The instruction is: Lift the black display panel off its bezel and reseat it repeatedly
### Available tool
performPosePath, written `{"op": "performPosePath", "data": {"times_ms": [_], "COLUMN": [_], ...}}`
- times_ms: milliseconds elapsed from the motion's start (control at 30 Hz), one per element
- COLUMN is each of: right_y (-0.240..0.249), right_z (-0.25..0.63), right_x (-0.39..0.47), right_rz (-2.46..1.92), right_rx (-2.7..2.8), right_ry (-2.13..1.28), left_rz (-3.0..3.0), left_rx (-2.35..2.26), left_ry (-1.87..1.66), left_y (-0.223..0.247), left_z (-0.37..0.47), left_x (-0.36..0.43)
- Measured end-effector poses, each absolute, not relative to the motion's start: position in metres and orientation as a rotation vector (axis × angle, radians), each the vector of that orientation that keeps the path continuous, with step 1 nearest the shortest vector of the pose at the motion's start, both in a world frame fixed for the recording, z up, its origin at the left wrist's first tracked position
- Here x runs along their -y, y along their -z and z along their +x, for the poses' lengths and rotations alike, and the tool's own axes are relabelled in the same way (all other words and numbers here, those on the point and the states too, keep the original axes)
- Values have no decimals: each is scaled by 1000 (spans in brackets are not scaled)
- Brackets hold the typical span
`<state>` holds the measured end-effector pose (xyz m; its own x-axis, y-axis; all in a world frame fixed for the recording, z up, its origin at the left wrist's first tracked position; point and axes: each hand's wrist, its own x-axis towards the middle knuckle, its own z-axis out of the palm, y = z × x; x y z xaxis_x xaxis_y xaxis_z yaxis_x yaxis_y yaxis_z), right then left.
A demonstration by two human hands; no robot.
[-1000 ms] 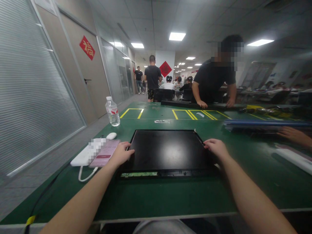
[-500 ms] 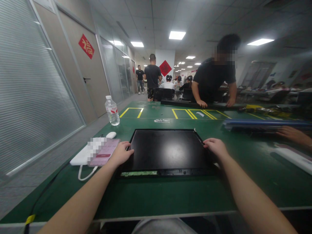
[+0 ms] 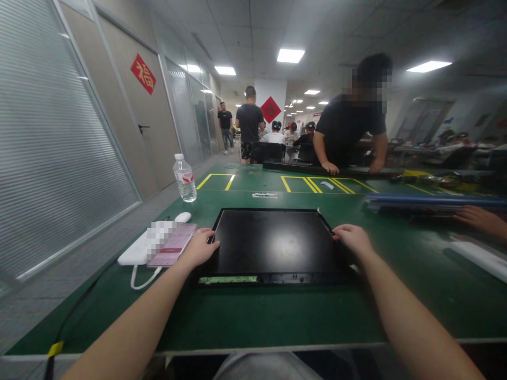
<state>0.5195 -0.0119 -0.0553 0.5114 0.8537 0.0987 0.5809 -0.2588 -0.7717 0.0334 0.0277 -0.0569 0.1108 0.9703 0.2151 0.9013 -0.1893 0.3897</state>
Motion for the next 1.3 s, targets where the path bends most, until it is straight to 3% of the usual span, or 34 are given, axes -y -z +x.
{"op": "performPosePath", "data": {"times_ms": [1300], "right_y": [48], "right_z": [510], "right_x": [18], "right_rz": [-2005], "right_rx": [1201], "right_ry": [-415], "left_rz": [2346], "left_rx": [-1868], "left_ry": [-539], "left_y": [54], "left_z": [37], "left_x": [-20]}}
